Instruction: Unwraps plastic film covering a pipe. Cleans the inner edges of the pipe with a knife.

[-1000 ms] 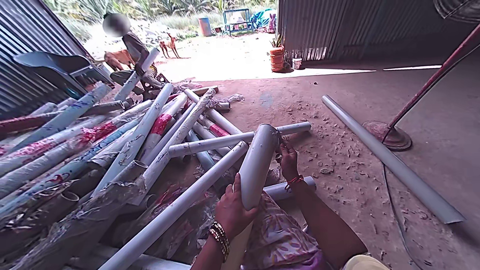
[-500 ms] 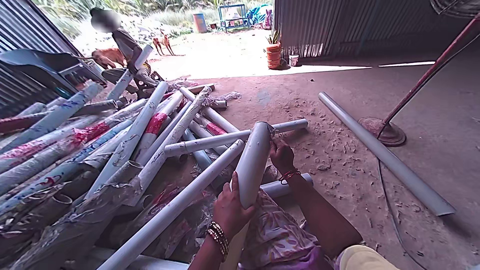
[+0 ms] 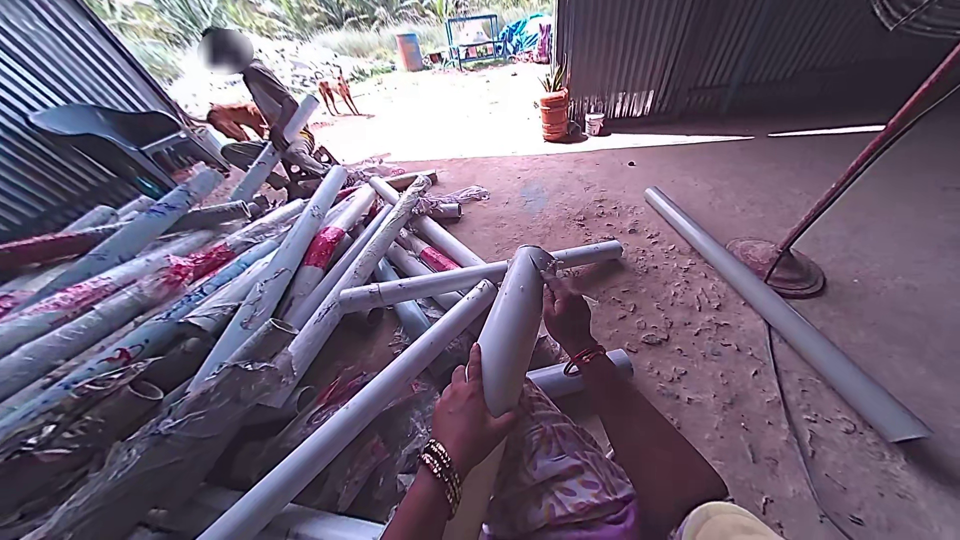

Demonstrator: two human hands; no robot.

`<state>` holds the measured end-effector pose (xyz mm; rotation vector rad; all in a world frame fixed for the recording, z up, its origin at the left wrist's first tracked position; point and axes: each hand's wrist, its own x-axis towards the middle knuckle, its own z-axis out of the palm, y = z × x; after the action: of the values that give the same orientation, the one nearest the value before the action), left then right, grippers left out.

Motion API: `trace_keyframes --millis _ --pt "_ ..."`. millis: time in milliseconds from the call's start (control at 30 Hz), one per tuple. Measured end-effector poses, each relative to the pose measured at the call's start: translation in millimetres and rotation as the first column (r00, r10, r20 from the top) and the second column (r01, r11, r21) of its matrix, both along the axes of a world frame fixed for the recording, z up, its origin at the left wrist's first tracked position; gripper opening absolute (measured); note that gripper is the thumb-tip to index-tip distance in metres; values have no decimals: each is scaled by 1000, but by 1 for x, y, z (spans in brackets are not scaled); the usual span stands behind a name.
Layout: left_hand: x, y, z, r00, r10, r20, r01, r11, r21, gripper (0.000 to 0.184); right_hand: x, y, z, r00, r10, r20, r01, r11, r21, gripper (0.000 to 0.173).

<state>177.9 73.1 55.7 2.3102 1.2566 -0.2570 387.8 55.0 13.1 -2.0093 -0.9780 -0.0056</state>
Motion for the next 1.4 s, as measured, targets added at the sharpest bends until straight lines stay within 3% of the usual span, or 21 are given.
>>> trace_keyframes --millis 133,233,300,367,433,533,667,800,933,1000,1067,1133,1167,1267,1333,1400 --pt "1 1 -2 1000 -6 4 6 1000 16 125 10 2 23 1000 -12 2 12 939 -342 43" --pt "3 1 -1 1000 -14 -14 14 999 33 124 35 6 22 986 -67 -153 -3 909 -417 42" --pt "2 -3 -3 1000 -21 -12 22 999 24 123 58 3 -11 925 -91 -369 -12 963 -268 36" --pt "2 -3 -1 1000 -22 -14 22 1000 22 122 59 0 -35 895 -131 -427 127 991 -38 34" --pt "4 -2 -1 1000 -12 -5 12 1000 14 122 49 -4 -33 940 -177 -290 227 962 150 35" --pt "3 0 -3 1000 -4 -1 4 1000 4 124 33 -11 -12 995 -78 -56 90 964 252 32" --pt "7 0 -2 1000 -10 6 10 1000 28 122 30 -10 11 993 110 34 -111 993 38 33" --pt "7 0 -3 1000 -20 -10 20 999 30 123 32 0 13 996 24 81 -18 997 -77 34" --pt "5 -2 -3 999 -31 -22 32 999 25 123 56 3 15 987 -69 -145 34 972 -233 34" --pt "2 -3 -2 999 -30 -25 31 999 19 122 67 -2 -1 970 -107 -217 88 992 -94 33" --pt "3 -1 -1 1000 -19 -24 19 1000 9 122 56 -6 -14 988 -130 -85 143 976 165 33" --pt "2 0 -1 1000 -9 -13 9 1000 -16 122 33 -11 -26 993 -58 105 17 936 353 31" --pt "2 0 0 1000 -8 -14 8 1000 -26 122 21 -15 -27 980 36 195 -108 923 370 31" --pt "3 1 2 1000 -3 -18 2 999 -32 122 -5 -31 -12 854 344 391 -411 906 99 31" --pt "5 1 2 1000 -5 -25 4 1000 -30 122 -12 -39 5 833 434 343 -433 898 -84 30" --pt "5 1 1 1000 -11 -20 11 1000 -29 121 -12 -36 17 867 403 292 -361 913 -189 32"
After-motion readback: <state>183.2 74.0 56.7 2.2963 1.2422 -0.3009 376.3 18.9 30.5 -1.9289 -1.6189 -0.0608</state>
